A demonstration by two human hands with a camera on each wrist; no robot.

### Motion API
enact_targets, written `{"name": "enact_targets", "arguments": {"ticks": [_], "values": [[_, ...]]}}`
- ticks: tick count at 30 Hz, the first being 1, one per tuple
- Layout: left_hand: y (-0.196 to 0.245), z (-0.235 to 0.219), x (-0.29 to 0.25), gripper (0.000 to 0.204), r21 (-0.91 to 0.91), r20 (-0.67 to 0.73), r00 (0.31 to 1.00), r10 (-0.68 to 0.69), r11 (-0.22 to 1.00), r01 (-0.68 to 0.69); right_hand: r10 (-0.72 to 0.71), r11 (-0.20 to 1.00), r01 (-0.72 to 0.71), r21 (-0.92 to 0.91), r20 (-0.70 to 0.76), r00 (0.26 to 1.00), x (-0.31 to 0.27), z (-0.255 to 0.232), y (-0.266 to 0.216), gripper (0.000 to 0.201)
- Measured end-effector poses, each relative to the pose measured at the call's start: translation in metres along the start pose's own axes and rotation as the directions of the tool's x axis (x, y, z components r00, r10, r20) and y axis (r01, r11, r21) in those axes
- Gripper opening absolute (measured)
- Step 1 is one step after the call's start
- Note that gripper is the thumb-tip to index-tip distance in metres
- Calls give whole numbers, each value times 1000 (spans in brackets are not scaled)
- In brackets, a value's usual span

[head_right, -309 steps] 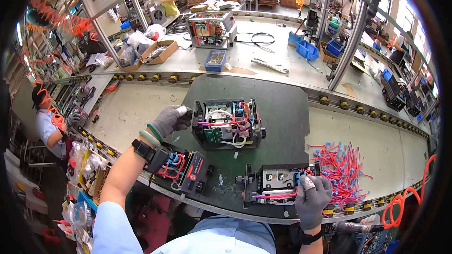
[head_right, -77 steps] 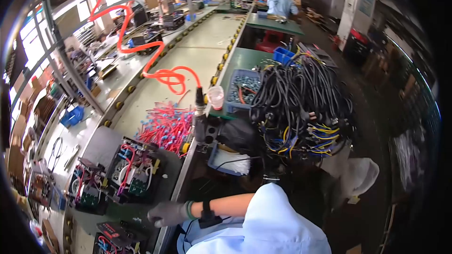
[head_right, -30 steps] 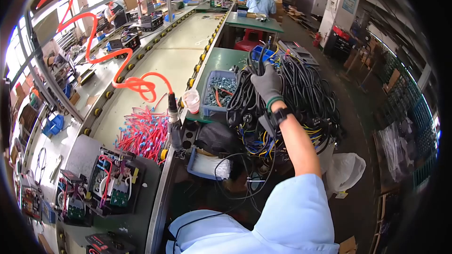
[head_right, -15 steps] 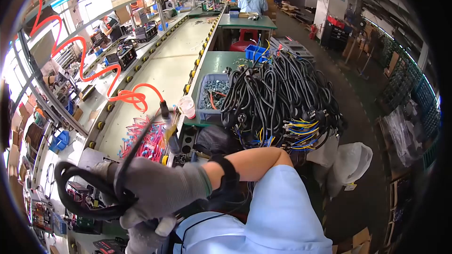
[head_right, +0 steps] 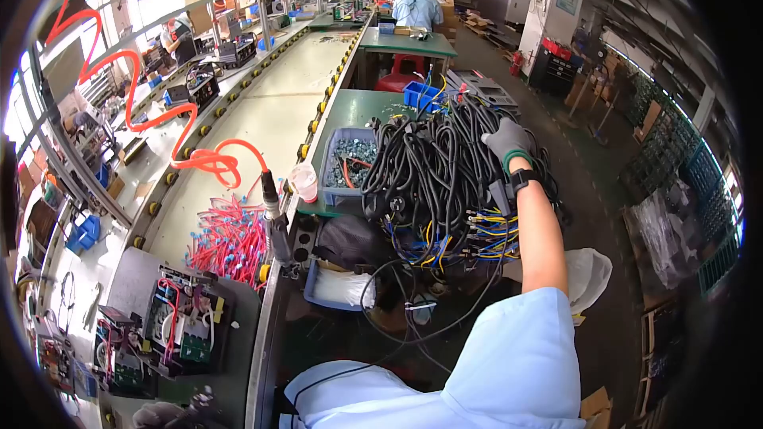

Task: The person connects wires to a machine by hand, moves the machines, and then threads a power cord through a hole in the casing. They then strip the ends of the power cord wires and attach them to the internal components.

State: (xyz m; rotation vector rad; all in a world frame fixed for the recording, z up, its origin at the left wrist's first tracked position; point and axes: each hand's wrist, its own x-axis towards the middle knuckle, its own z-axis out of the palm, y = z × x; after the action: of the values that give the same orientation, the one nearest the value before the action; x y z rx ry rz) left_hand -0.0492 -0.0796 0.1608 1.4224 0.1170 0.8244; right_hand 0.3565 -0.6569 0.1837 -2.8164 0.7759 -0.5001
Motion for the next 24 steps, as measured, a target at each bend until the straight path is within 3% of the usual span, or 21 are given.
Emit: {"name": "enact_targets", "arguments": {"ticks": [2, 3, 5, 6, 7, 9, 11, 13, 14, 16, 17, 18, 19, 21, 23, 24], "values": [[1, 0, 0, 47, 145, -67, 995, 78, 987, -68, -4, 998, 14, 65, -158, 987, 10, 11, 8, 52], [2, 5, 1, 47, 148, -76, 995, 68, 987, -56, 24, 967, 49, 251, -281, 959, 18, 17, 17, 38], [2, 15, 4, 45, 66, -177, 960, 215, 976, -207, 195, 744, -9, 668, -203, 960, 23, 10, 39, 28], [4, 12, 3, 40, 134, -222, 953, 206, 975, -180, 208, 534, 81, 841, -224, 952, 24, 7, 42, 22], [4, 3, 2, 40, 133, -215, 956, 198, 976, -172, 220, 351, 119, 929, -205, 954, 19, 0, 53, 15], [2, -17, -1, 37, 73, -145, 985, 98, 993, -88, 197, 184, 119, 976, -155, 968, 5, -28, 50, 11], [2, -16, 0, 37, 46, -98, 994, 56, 998, -52, 142, 117, 186, 976, -201, 969, -3, -56, 41, 12], [-3, -17, -1, 36, -4, -123, 992, 25, 1000, -26, 100, 232, 147, 962, -174, 980, -4, -77, 26, 17], [-5, -15, -1, 36, -2, -123, 992, 24, 1000, -25, 101, 232, 144, 962, -171, 980, 3, -74, 25, 17], [-5, -11, -3, 34, -110, -117, 992, 44, 992, -57, -4, 575, 155, 803, -186, 983, 25, -51, 19, 23], [-4, -9, -5, 34, -106, -124, 991, 48, 992, -62, -13, 760, 44, 649, -53, 998, 49, -24, 22, 33], [-1, -8, -6, 34, -56, -145, 988, 57, 996, -65, -198, 835, 226, 502, -109, 974, 31, -7, 9, 46], [1, -7, -7, 34, -5, -166, 984, 67, 998, -68, -101, 994, 98, -38, -87, 991, 19, 6, -9, 59], [4, -6, -10, 34, 31, -166, 983, 78, 997, -73, 8, 995, -6, -101, 17, 1000, 20, 7, -38, 56], [3, -13, -14, 35, 63, -154, 986, 68, 996, -59, -44, 997, 46, -65, 26, 999, 33, 7, -25, 48], [-2, -19, -19, 35, 94, -212, 974, 79, 994, -60, -39, 998, 38, -40, -32, 999, 35, 7, -19, 45]]}}
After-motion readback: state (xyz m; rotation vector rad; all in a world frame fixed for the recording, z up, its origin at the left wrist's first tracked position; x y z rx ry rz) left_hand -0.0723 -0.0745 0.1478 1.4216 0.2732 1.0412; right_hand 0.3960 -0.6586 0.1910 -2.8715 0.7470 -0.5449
